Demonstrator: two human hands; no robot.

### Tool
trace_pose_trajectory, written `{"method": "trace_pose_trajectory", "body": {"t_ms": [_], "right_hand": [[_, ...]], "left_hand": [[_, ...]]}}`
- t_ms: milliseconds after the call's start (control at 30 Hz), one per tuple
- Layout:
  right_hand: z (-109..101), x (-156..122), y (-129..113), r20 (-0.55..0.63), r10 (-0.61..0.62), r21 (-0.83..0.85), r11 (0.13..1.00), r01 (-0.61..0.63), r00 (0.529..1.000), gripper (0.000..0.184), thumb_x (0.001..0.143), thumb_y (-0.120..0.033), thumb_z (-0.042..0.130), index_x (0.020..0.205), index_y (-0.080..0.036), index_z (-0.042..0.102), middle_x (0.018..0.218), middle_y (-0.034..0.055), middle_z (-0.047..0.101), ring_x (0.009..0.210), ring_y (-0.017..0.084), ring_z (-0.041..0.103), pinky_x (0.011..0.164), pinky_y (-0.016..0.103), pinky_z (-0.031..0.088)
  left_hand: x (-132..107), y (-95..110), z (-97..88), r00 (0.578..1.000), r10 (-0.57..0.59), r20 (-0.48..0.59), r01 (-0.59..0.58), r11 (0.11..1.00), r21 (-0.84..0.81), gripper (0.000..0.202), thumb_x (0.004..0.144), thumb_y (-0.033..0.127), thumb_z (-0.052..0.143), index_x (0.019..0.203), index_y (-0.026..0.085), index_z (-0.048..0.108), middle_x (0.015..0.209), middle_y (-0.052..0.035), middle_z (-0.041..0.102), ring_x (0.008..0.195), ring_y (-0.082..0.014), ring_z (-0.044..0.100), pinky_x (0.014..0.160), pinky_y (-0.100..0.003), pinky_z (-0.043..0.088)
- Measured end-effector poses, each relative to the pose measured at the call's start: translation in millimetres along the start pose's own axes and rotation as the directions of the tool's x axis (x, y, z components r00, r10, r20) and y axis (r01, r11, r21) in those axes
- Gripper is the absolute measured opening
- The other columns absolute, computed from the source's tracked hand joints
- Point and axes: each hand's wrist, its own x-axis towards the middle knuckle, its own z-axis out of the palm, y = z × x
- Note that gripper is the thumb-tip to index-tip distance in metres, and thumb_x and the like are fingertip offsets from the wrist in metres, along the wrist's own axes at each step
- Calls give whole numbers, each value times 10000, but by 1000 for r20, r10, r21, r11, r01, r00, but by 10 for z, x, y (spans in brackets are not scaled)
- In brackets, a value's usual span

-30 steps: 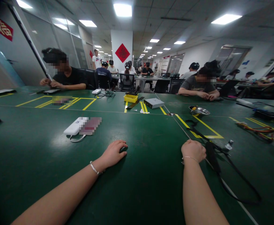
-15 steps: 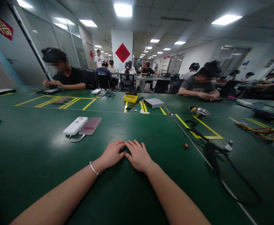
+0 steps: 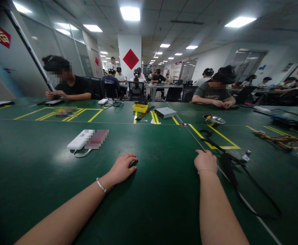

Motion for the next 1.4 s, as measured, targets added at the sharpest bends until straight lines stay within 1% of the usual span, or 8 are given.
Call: {"method": "trace_pose_trajectory", "body": {"t_ms": [100,600,833,967,1067,1167,1333,1400], "right_hand": [[53,38,34,105,48,15,999,-50,993,424,689,-122,387,1045,-229,590,1067,140,540,904,276,543,726,380,444],[34,21,-42,83,84,30,996,-87,993,381,804,-360,293,1003,-187,569,993,140,567,886,276,536,698,378,434],[78,33,-24,-23,49,131,990,-46,999,367,797,-316,299,961,-141,577,903,143,593,804,247,558,680,366,435],[11,-29,-185,-200,-31,167,984,66,979,324,760,-293,383,961,-127,574,925,131,583,858,238,539,741,351,424],[-61,-194,-510,-342,-202,222,932,288,918,319,753,-257,407,1001,-118,551,962,118,578,925,221,513,825,339,396],[-107,-514,-956,-371,-450,287,776,562,812,310,746,-226,435,1024,-133,535,980,97,578,932,202,509,860,333,386],[-86,-1128,-1545,-375,-754,347,425,836,539,307,747,-149,430,1036,-175,533,998,77,581,949,199,494,863,349,391],[-68,-1263,-1641,-376,-789,371,353,859,486,313,754,-130,414,1038,-187,534,992,71,584,942,194,495,855,350,396]], "left_hand": [[-4,-1,-6,1000,-2,5,2,1000,0,333,729,299,512,1046,207,560,1168,-64,508,1106,-219,425,958,-364,297],[-14,15,-26,1000,-16,18,16,1000,-9,331,732,298,507,1049,220,559,1170,-55,506,1111,-216,419,961,-369,293],[-7,22,-28,1000,-14,16,15,999,-37,325,728,287,514,1042,215,564,1172,-63,505,1113,-230,417,959,-386,292],[-3,21,-24,1000,-22,12,23,998,-60,314,726,283,520,1028,213,569,1174,-64,506,1119,-232,414,966,-391,279],[0,24,-25,999,-33,-6,32,994,-106,288,729,288,522,1001,210,575,1131,-63,538,1094,-228,438,964,-386,280],[9,46,-14,995,-92,-25,80,954,-289,303,767,319,480,1042,204,539,1077,-66,575,1029,-208,495,918,-362,336],[41,103,21,989,-114,90,144,683,-716,327,802,351,428,1063,163,489,874,-44,624,744,-138,580,651,-253,443],[55,110,23,986,-107,130,169,635,-754,286,771,355,479,960,147,535,751,-15,609,587,-103,536,541,-220,412]]}}
